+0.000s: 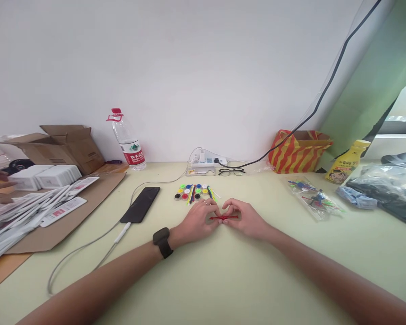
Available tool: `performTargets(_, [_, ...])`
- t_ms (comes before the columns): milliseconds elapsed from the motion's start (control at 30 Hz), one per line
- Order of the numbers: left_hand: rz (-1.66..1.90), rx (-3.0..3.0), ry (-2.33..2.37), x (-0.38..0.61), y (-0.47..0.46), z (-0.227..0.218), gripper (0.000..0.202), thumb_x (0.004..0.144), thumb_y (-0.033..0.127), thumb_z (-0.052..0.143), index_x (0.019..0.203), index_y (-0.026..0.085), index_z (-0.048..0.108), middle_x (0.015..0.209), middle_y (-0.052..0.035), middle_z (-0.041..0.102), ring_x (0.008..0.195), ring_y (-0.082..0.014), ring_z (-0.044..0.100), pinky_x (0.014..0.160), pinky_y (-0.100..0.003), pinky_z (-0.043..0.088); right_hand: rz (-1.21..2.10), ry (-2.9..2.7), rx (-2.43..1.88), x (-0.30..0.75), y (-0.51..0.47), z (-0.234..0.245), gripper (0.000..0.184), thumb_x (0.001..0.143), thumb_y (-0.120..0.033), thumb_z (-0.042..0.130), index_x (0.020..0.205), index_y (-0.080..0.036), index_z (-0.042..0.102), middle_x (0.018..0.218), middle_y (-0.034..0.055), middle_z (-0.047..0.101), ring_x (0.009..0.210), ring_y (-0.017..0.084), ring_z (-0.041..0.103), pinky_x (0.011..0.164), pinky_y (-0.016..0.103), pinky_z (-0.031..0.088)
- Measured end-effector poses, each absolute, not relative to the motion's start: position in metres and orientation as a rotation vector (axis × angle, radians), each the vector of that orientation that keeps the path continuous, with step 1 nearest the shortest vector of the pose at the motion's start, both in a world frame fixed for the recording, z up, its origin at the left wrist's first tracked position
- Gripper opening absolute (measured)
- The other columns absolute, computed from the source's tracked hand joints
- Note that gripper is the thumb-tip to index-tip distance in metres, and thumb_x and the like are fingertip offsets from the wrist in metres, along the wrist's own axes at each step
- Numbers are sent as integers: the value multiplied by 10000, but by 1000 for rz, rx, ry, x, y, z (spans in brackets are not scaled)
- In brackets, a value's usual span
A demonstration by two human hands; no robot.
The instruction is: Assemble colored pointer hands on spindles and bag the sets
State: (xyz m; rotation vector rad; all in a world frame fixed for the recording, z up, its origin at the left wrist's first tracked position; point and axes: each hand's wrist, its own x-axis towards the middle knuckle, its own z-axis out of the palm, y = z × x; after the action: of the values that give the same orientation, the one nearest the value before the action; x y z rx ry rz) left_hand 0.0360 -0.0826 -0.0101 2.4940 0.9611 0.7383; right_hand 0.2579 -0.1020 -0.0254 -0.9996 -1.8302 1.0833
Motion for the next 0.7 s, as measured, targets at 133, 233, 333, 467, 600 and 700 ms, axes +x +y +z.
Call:
performTargets(133, [759,2450,945,35,-84,-8,106,904,337,689,971,260,719,1087,-63,658,1015,-263,614,928,-419,494,1089,-1827,-1018,259,-106,-22,368,853,-365,767,1147,-221,598,908,29,737,949,220,721,959,429,559])
performTargets(233, [793,2328,954,32,-82,-6,226,896,354,700,1106,270,699,1143,-62,659,1048,-258,614,917,-406,497,971,-1826,-1094,260,-111,-18,411,862,-396,746,1214,-240,603,1096,68,742,1075,232,693,974,423,545])
performTargets(333, [853,2189,1023,28,-81,-5,281,914,317,661,1192,270,656,1197,-58,660,1074,-248,609,882,-383,502,760,-1770,-1271,264,-113,-12,407,890,-480,693,1215,-244,625,1227,104,705,966,223,687,845,391,560])
performTargets(467, [963,2163,1084,26,-83,-3,247,952,340,624,1188,268,640,1237,-52,666,1092,-247,592,912,-398,491,851,-1617,-1441,271,-118,3,471,896,-574,647,1224,-237,633,791,23,696,538,150,512,568,317,458])
performTargets(600, [1050,2149,1118,26,-84,-2,211,999,391,572,1154,265,643,1224,-47,681,1094,-248,583,872,-382,492,1383,-1412,-1132,276,-123,23,478,954,-625,524,1129,-211,689,442,-109,264,434,126,224,447,270,296])
performTargets(700, [1096,2147,1159,25,-81,-3,207,1016,383,542,1149,260,643,1223,-51,680,1080,-247,584,835,-372,495,1327,-1300,-1056,281,-119,26,445,914,-611,611,1054,-199,706,456,-109,254,456,117,205,455,270,285])
